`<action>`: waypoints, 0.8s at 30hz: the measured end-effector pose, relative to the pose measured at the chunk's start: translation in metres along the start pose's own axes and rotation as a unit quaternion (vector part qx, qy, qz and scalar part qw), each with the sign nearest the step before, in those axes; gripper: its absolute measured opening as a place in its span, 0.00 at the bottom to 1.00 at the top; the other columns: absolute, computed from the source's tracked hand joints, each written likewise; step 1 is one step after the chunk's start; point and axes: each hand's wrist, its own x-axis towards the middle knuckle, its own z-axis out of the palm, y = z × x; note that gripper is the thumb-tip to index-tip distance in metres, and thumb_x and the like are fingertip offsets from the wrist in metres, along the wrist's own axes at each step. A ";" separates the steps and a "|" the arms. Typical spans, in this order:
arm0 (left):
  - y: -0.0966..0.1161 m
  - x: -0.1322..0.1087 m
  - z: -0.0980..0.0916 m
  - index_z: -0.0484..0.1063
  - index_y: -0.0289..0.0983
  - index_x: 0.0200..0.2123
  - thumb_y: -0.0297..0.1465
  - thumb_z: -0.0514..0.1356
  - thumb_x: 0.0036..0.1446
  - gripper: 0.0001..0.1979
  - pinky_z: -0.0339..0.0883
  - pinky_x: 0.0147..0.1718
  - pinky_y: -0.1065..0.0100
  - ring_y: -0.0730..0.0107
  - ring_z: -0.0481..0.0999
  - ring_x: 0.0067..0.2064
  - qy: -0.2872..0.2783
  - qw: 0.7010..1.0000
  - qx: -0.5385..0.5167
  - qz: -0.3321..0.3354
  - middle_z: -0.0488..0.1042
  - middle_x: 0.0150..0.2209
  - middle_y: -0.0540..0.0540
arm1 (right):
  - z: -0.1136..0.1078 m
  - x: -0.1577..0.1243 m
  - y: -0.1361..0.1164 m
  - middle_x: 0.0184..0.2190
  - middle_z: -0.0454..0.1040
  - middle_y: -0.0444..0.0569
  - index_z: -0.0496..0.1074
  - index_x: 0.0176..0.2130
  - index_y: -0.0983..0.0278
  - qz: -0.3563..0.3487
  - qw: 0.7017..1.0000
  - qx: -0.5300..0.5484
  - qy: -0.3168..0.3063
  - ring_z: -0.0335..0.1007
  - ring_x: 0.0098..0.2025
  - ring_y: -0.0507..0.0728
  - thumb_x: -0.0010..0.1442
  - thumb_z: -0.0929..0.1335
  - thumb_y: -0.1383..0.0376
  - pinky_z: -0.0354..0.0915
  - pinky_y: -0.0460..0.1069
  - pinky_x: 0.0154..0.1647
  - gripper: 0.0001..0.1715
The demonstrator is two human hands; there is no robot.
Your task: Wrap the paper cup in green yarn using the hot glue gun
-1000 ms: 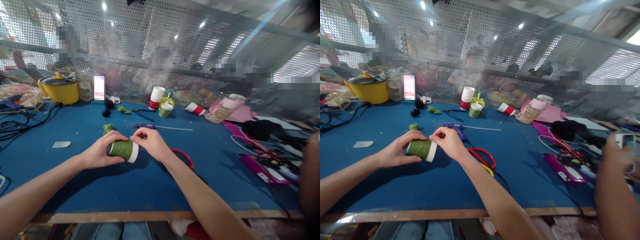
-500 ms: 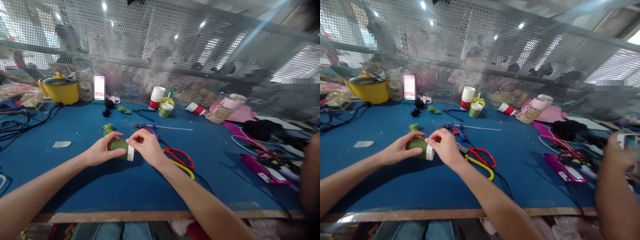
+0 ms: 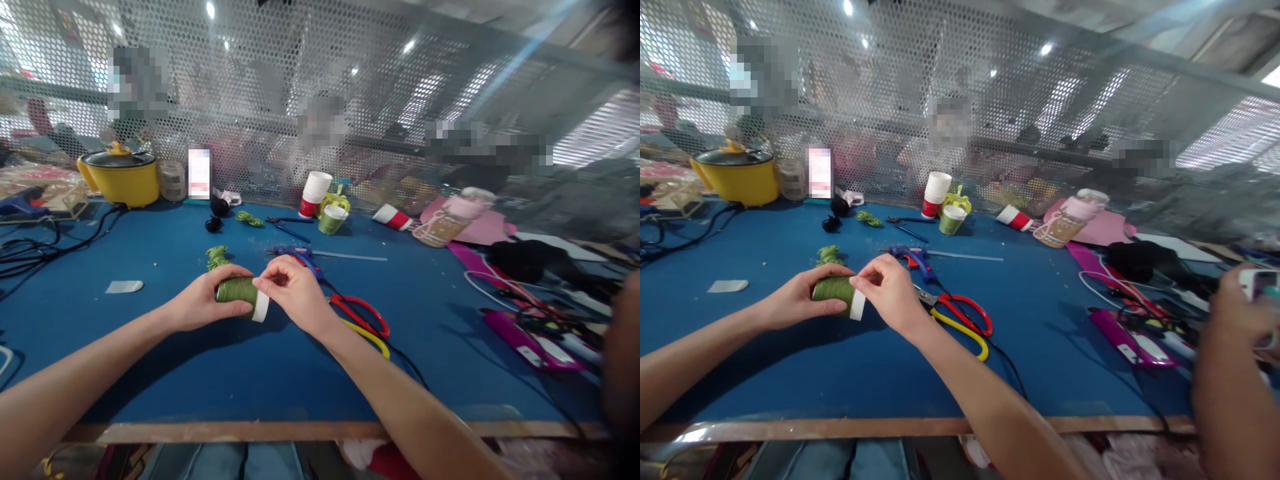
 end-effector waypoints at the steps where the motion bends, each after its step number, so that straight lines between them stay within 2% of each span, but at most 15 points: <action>1: 0.000 0.000 0.000 0.64 0.37 0.45 0.38 0.61 0.47 0.22 0.64 0.43 0.62 0.62 0.70 0.43 0.001 1.000 0.001 0.004 0.70 0.44 0.43 | 0.001 0.000 0.001 0.27 0.64 0.44 0.66 0.22 0.64 -0.001 1.000 0.006 0.001 0.61 0.27 0.49 0.49 0.69 0.66 0.61 0.46 0.28 0.07; 5: 0.001 0.000 0.001 0.64 0.37 0.45 0.37 0.61 0.47 0.22 0.63 0.44 0.62 0.62 0.69 0.44 0.008 1.000 0.007 0.010 0.69 0.44 0.44 | 0.004 -0.001 0.005 0.28 0.64 0.45 0.64 0.22 0.63 -0.012 1.000 0.014 0.019 0.62 0.29 0.50 0.49 0.68 0.66 0.61 0.47 0.30 0.09; 9: 0.004 0.000 0.003 0.63 0.36 0.45 0.37 0.61 0.46 0.22 0.62 0.45 0.59 0.60 0.69 0.44 0.021 0.999 0.023 -0.017 0.69 0.43 0.43 | 0.009 -0.003 0.007 0.28 0.64 0.45 0.63 0.23 0.63 -0.037 0.999 -0.002 0.035 0.63 0.31 0.51 0.50 0.68 0.67 0.61 0.47 0.30 0.09; 16: 0.007 0.000 0.007 0.65 0.35 0.41 0.34 0.59 0.45 0.18 0.60 0.46 0.57 0.59 0.68 0.44 0.077 0.995 0.061 -0.030 0.69 0.42 0.43 | 0.014 -0.007 0.004 0.29 0.64 0.45 0.63 0.23 0.63 -0.054 0.998 -0.013 0.031 0.63 0.32 0.52 0.51 0.67 0.68 0.62 0.48 0.34 0.09; 24: 0.004 0.001 0.008 0.65 0.35 0.40 0.31 0.59 0.43 0.18 0.60 0.46 0.59 0.62 0.67 0.44 0.095 0.993 0.065 -0.028 0.68 0.41 0.44 | 0.015 -0.007 0.005 0.29 0.64 0.45 0.64 0.24 0.63 -0.061 0.998 -0.005 0.027 0.63 0.32 0.51 0.52 0.67 0.67 0.62 0.47 0.31 0.07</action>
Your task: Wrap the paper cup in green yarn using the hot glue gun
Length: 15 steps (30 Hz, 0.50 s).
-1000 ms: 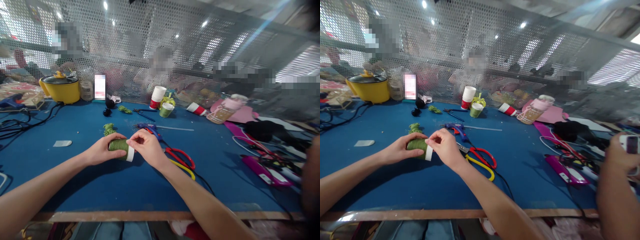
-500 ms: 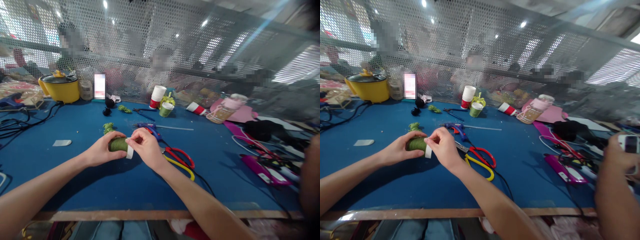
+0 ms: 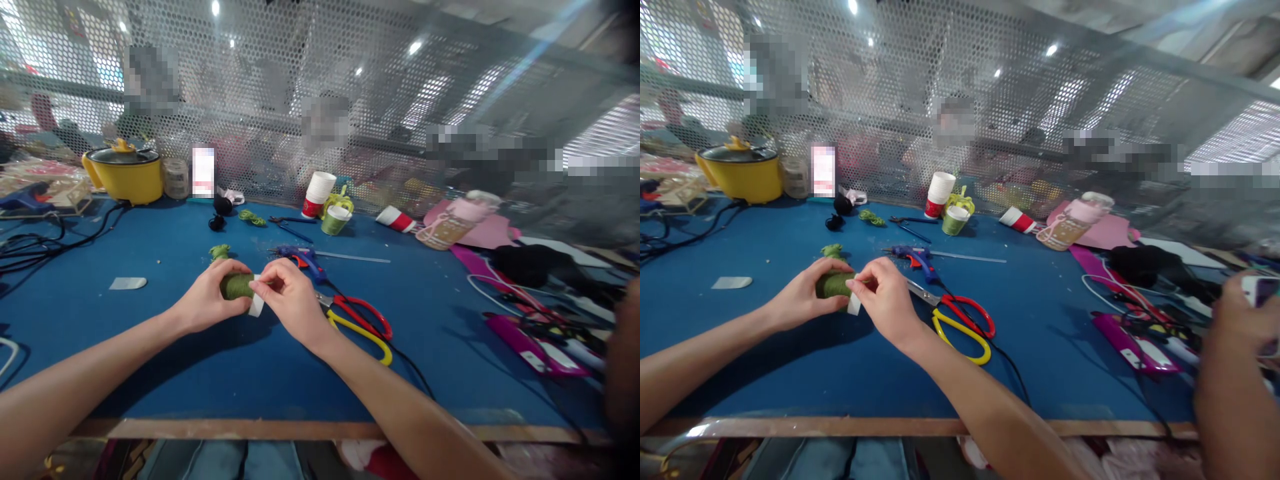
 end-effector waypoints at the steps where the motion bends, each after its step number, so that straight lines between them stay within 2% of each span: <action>1: 0.000 0.000 0.000 0.65 0.35 0.40 0.30 0.59 0.42 0.18 0.60 0.46 0.59 0.62 0.67 0.44 0.007 1.000 0.001 0.001 0.68 0.40 0.44 | -0.001 0.000 0.000 0.29 0.64 0.45 0.64 0.25 0.63 0.001 1.000 0.004 -0.002 0.63 0.31 0.51 0.52 0.67 0.66 0.62 0.47 0.31 0.07; 7: -0.003 0.001 -0.001 0.66 0.36 0.39 0.29 0.60 0.41 0.18 0.62 0.44 0.59 0.63 0.68 0.42 0.051 0.998 0.030 0.019 0.67 0.39 0.46 | -0.008 0.004 -0.003 0.28 0.65 0.46 0.64 0.26 0.64 0.025 1.000 -0.013 -0.008 0.64 0.28 0.50 0.57 0.62 0.60 0.63 0.47 0.30 0.12; 10: -0.006 0.003 -0.006 0.66 0.36 0.39 0.29 0.60 0.41 0.17 0.62 0.44 0.60 0.63 0.67 0.42 0.081 0.995 0.048 0.029 0.66 0.39 0.46 | -0.014 0.004 -0.006 0.23 0.67 0.45 0.63 0.27 0.64 0.081 0.996 0.003 -0.036 0.65 0.24 0.49 0.57 0.62 0.58 0.64 0.45 0.26 0.13; 12: -0.007 0.005 -0.010 0.66 0.36 0.40 0.29 0.60 0.42 0.18 0.62 0.44 0.60 0.63 0.67 0.42 0.103 0.992 0.059 0.030 0.66 0.39 0.45 | -0.020 0.003 -0.010 0.18 0.66 0.42 0.63 0.28 0.64 0.140 0.984 0.007 -0.112 0.64 0.18 0.48 0.58 0.61 0.56 0.62 0.43 0.20 0.14; 13: -0.008 0.006 -0.012 0.66 0.36 0.40 0.30 0.60 0.42 0.18 0.63 0.43 0.61 0.63 0.68 0.42 0.114 0.991 0.065 0.028 0.65 0.39 0.45 | -0.023 0.003 -0.011 0.17 0.67 0.41 0.63 0.28 0.64 0.170 0.970 0.008 -0.174 0.63 0.16 0.47 0.58 0.60 0.55 0.60 0.43 0.17 0.15; 15: -0.009 0.007 -0.016 0.66 0.36 0.40 0.30 0.60 0.43 0.18 0.63 0.42 0.61 0.64 0.68 0.41 0.131 0.988 0.079 0.024 0.65 0.39 0.45 | -0.031 0.004 -0.015 0.18 0.69 0.43 0.65 0.29 0.65 0.223 0.921 0.012 -0.318 0.62 0.14 0.47 0.57 0.61 0.55 0.57 0.41 0.13 0.16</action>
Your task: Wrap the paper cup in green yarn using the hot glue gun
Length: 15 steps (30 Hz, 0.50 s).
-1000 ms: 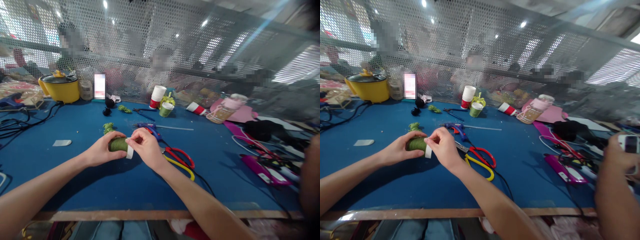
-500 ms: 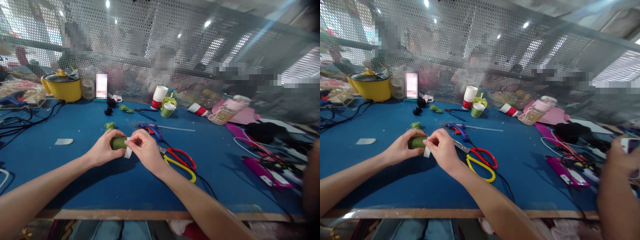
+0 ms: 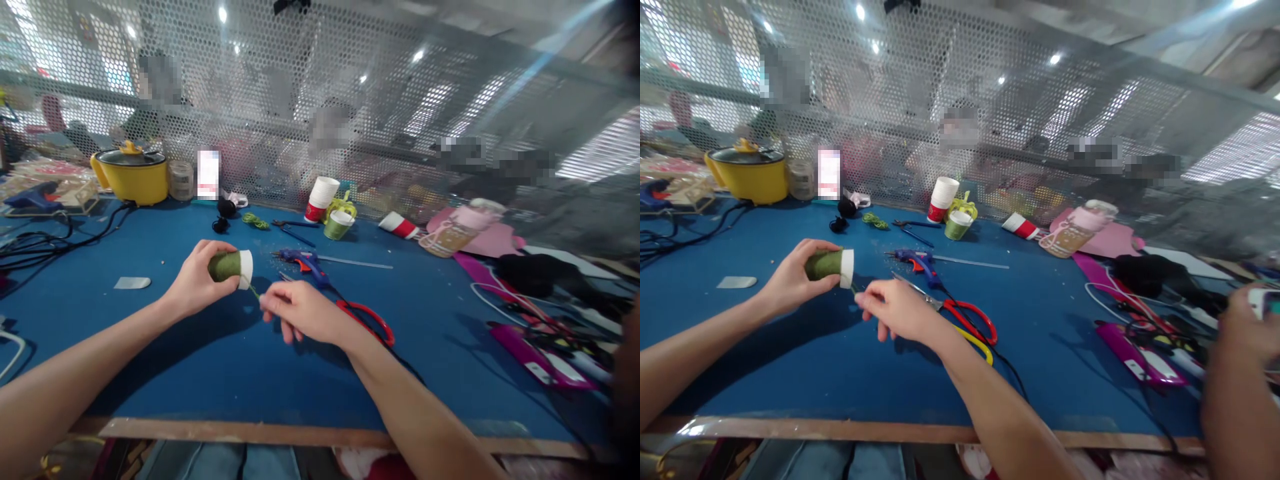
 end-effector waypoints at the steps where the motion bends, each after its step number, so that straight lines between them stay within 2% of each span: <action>1: 0.000 0.001 -0.001 0.66 0.36 0.40 0.30 0.60 0.43 0.18 0.64 0.42 0.62 0.64 0.68 0.41 0.006 1.000 0.006 0.001 0.65 0.39 0.45 | -0.004 -0.002 -0.001 0.19 0.70 0.43 0.67 0.30 0.65 0.026 0.998 -0.004 -0.057 0.63 0.13 0.47 0.57 0.61 0.55 0.57 0.41 0.13 0.16; 2: -0.001 0.001 -0.001 0.66 0.36 0.40 0.30 0.60 0.43 0.17 0.64 0.42 0.62 0.64 0.68 0.40 0.009 1.000 0.011 0.004 0.65 0.39 0.46 | -0.010 -0.004 -0.001 0.18 0.71 0.44 0.68 0.32 0.66 0.045 0.996 -0.004 -0.083 0.63 0.13 0.47 0.56 0.62 0.55 0.57 0.41 0.13 0.16; 3: -0.001 0.001 -0.001 0.66 0.36 0.40 0.30 0.60 0.43 0.17 0.64 0.41 0.62 0.64 0.68 0.40 0.011 1.000 0.014 0.009 0.64 0.39 0.46 | -0.016 -0.005 -0.002 0.17 0.70 0.43 0.68 0.34 0.66 0.054 0.996 0.004 -0.073 0.63 0.13 0.47 0.56 0.63 0.56 0.58 0.41 0.13 0.15; 4: -0.001 0.001 -0.001 0.66 0.36 0.40 0.30 0.60 0.43 0.17 0.64 0.42 0.62 0.64 0.68 0.40 0.011 1.000 0.016 0.016 0.64 0.39 0.46 | -0.022 -0.006 -0.002 0.15 0.69 0.42 0.68 0.36 0.66 0.052 0.998 0.023 -0.035 0.62 0.13 0.47 0.56 0.63 0.56 0.58 0.41 0.14 0.16; 6: 0.000 0.000 0.000 0.66 0.37 0.40 0.29 0.60 0.43 0.17 0.64 0.41 0.62 0.64 0.68 0.41 0.009 0.999 0.021 0.030 0.64 0.39 0.46 | -0.036 -0.006 0.001 0.15 0.68 0.42 0.68 0.37 0.67 0.022 0.993 0.087 0.082 0.61 0.13 0.46 0.57 0.62 0.56 0.58 0.41 0.14 0.17; 8: 0.001 -0.001 0.001 0.65 0.37 0.40 0.29 0.60 0.43 0.17 0.64 0.41 0.62 0.64 0.68 0.41 0.006 0.999 0.026 0.041 0.64 0.39 0.46 | -0.047 -0.005 0.005 0.19 0.70 0.44 0.69 0.34 0.66 -0.013 0.973 0.150 0.176 0.58 0.13 0.44 0.56 0.62 0.55 0.55 0.41 0.12 0.16; 10: 0.001 -0.001 0.000 0.65 0.38 0.40 0.29 0.60 0.43 0.17 0.64 0.41 0.61 0.64 0.68 0.41 0.007 0.998 0.027 0.050 0.64 0.40 0.46 | -0.055 -0.003 0.012 0.25 0.72 0.46 0.68 0.30 0.66 -0.027 0.958 0.168 0.232 0.57 0.14 0.44 0.55 0.63 0.56 0.54 0.41 0.13 0.15; 12: 0.002 -0.001 -0.003 0.65 0.38 0.40 0.29 0.60 0.43 0.17 0.64 0.41 0.61 0.63 0.68 0.41 0.013 0.998 0.021 0.057 0.64 0.40 0.45 | -0.056 0.002 0.019 0.26 0.72 0.48 0.69 0.29 0.66 -0.017 0.957 0.133 0.259 0.59 0.18 0.45 0.54 0.64 0.57 0.56 0.42 0.16 0.14; 15: 0.003 0.001 -0.009 0.65 0.39 0.40 0.30 0.60 0.44 0.17 0.64 0.41 0.61 0.63 0.68 0.42 0.031 0.998 -0.005 0.049 0.65 0.40 0.46 | -0.048 0.010 0.026 0.32 0.73 0.50 0.70 0.33 0.66 -0.024 0.967 0.052 0.248 0.65 0.27 0.49 0.52 0.66 0.60 0.63 0.44 0.25 0.11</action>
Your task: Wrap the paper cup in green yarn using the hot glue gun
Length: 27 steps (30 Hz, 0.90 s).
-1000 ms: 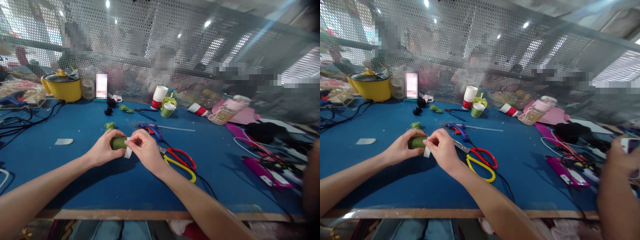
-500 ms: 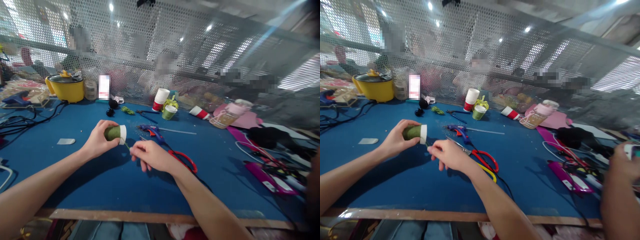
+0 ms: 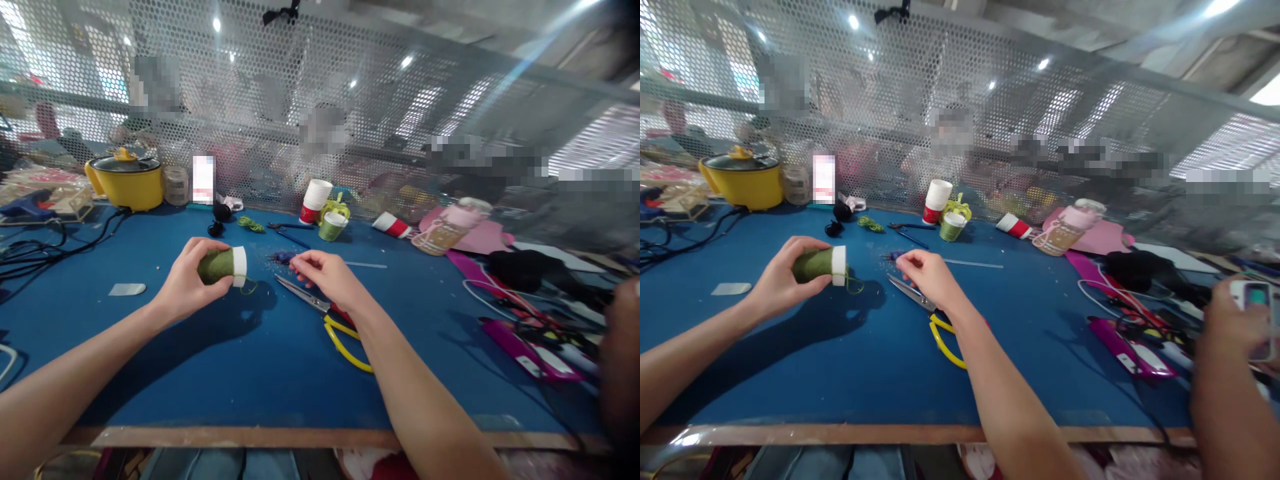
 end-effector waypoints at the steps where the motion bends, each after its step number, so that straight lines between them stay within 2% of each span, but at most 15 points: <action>1: 0.001 0.000 -0.002 0.65 0.39 0.40 0.31 0.60 0.44 0.17 0.64 0.41 0.60 0.63 0.68 0.41 0.004 1.000 -0.016 -0.013 0.66 0.40 0.46 | 0.006 -0.001 0.001 0.37 0.73 0.51 0.70 0.38 0.65 -0.019 1.000 -0.006 -0.018 0.66 0.30 0.49 0.51 0.67 0.61 0.64 0.45 0.29 0.14; 4: 0.005 0.000 -0.004 0.64 0.38 0.41 0.33 0.60 0.44 0.18 0.65 0.38 0.62 0.64 0.69 0.38 -0.010 0.993 -0.094 -0.071 0.68 0.39 0.46 | 0.027 -0.007 -0.001 0.54 0.61 0.51 0.62 0.51 0.59 -0.064 0.991 0.029 -0.110 0.67 0.34 0.49 0.46 0.70 0.62 0.65 0.46 0.32 0.32; 7: 0.010 -0.001 -0.003 0.64 0.37 0.41 0.34 0.61 0.43 0.19 0.66 0.33 0.65 0.66 0.69 0.35 -0.033 0.980 -0.167 -0.106 0.69 0.36 0.47 | 0.049 -0.015 -0.008 0.56 0.58 0.51 0.57 0.54 0.57 -0.071 0.973 0.082 -0.202 0.66 0.30 0.47 0.45 0.71 0.61 0.65 0.45 0.27 0.39; 12: 0.005 0.001 -0.005 0.65 0.38 0.41 0.36 0.62 0.43 0.19 0.65 0.33 0.67 0.66 0.68 0.36 0.010 0.977 -0.189 -0.102 0.69 0.38 0.47 | 0.063 -0.020 -0.011 0.44 0.68 0.52 0.53 0.55 0.63 -0.003 0.957 0.137 -0.254 0.66 0.26 0.47 0.50 0.68 0.64 0.62 0.43 0.20 0.36; 16: -0.006 0.003 -0.005 0.65 0.39 0.42 0.35 0.62 0.43 0.20 0.65 0.34 0.67 0.66 0.69 0.38 0.063 0.974 -0.200 -0.079 0.69 0.39 0.47 | 0.057 -0.023 -0.012 0.27 0.70 0.45 0.64 0.48 0.68 0.047 0.917 0.043 -0.393 0.63 0.22 0.46 0.50 0.68 0.62 0.60 0.41 0.20 0.26; 18: -0.010 0.004 -0.004 0.65 0.39 0.41 0.35 0.63 0.43 0.20 0.65 0.34 0.67 0.67 0.69 0.37 0.083 0.974 -0.198 -0.073 0.69 0.39 0.47 | 0.051 -0.025 -0.013 0.25 0.70 0.43 0.67 0.44 0.68 0.068 0.895 0.007 -0.440 0.63 0.21 0.45 0.50 0.68 0.61 0.60 0.41 0.20 0.23; 21: -0.012 0.005 -0.004 0.66 0.39 0.41 0.35 0.62 0.44 0.19 0.66 0.34 0.66 0.67 0.69 0.37 0.096 0.977 -0.174 -0.077 0.69 0.38 0.48 | 0.041 -0.024 -0.013 0.28 0.71 0.45 0.67 0.43 0.68 0.074 0.904 0.006 -0.421 0.64 0.21 0.45 0.51 0.67 0.61 0.61 0.41 0.20 0.20; 25: -0.013 0.005 -0.004 0.66 0.39 0.41 0.35 0.62 0.43 0.19 0.67 0.35 0.65 0.66 0.69 0.37 0.103 0.976 -0.173 -0.079 0.69 0.38 0.47 | 0.033 -0.014 -0.010 0.29 0.70 0.46 0.68 0.39 0.67 0.031 0.955 -0.001 -0.294 0.66 0.22 0.46 0.52 0.66 0.61 0.60 0.41 0.18 0.15; 27: -0.014 0.006 -0.004 0.66 0.39 0.42 0.35 0.62 0.43 0.20 0.67 0.34 0.66 0.66 0.69 0.37 0.112 0.972 -0.194 -0.073 0.69 0.38 0.47 | 0.029 -0.006 -0.014 0.28 0.70 0.46 0.68 0.39 0.66 0.024 0.968 -0.018 -0.248 0.66 0.21 0.46 0.52 0.66 0.62 0.59 0.41 0.16 0.14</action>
